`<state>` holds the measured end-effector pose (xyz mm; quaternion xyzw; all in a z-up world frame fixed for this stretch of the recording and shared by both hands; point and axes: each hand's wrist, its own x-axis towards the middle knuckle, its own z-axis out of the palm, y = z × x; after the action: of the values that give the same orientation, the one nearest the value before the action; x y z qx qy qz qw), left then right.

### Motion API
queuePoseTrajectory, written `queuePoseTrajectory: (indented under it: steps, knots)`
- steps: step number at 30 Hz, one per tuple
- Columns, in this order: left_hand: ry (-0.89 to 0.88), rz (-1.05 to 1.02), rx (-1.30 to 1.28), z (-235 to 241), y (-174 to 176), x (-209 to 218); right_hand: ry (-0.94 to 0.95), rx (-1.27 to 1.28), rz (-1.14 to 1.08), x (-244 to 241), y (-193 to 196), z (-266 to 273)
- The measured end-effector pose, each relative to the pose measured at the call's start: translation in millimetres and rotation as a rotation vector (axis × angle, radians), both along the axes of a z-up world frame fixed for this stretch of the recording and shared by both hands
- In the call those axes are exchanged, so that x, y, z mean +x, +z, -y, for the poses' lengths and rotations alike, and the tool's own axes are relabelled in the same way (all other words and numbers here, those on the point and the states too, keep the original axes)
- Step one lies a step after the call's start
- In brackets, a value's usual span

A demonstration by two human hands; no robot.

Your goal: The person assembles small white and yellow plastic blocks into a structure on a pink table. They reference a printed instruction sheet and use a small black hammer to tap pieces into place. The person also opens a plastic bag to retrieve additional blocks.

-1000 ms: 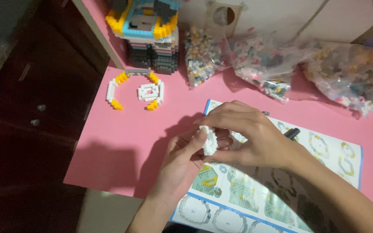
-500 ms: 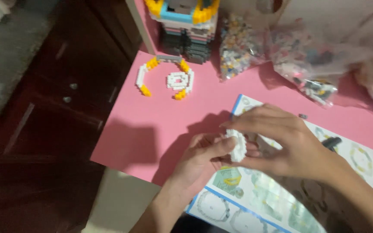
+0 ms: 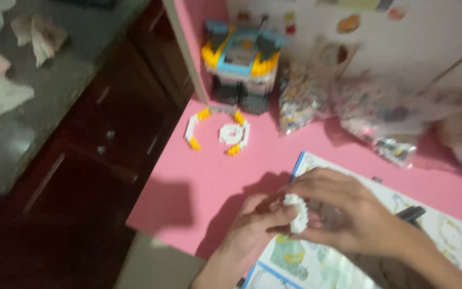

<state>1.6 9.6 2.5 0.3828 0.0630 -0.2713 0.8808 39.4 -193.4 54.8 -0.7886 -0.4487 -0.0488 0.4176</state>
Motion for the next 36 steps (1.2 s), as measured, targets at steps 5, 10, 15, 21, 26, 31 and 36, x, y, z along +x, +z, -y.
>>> queuePoseTrajectory:
  steps: [5, 10, 15, 21, 26, 31, 36]
  knots:
    - [0.028, 0.046, -0.072, 1.8, -10.8, 6.0, -0.063, -0.036, 0.010, 1.0, 10.5, -4.2]
    - [0.248, 0.003, -0.054, 3.4, 2.7, 9.8, -0.253, -0.115, 0.052, 3.1, 13.1, 1.0]
    - [0.390, 0.125, 0.385, 0.7, 37.1, 5.0, -0.357, 0.015, -0.132, -1.8, 21.5, -4.7]
    - [0.493, 0.275, 0.408, 2.4, 34.4, 1.5, -0.296, 0.026, -0.375, -2.9, 29.0, -10.9]
    - [0.552, 0.536, 0.590, 1.3, 16.1, -1.4, -0.217, 0.136, -0.516, -0.7, 10.6, -10.4]
    - [0.605, 0.640, 0.686, 3.8, 26.4, -7.6, -0.119, 0.266, -0.645, -6.3, -10.0, -16.2]
    - [0.664, 0.838, 0.637, 10.4, 20.3, -14.3, -0.199, 0.483, -0.681, -12.0, -38.8, -18.3]
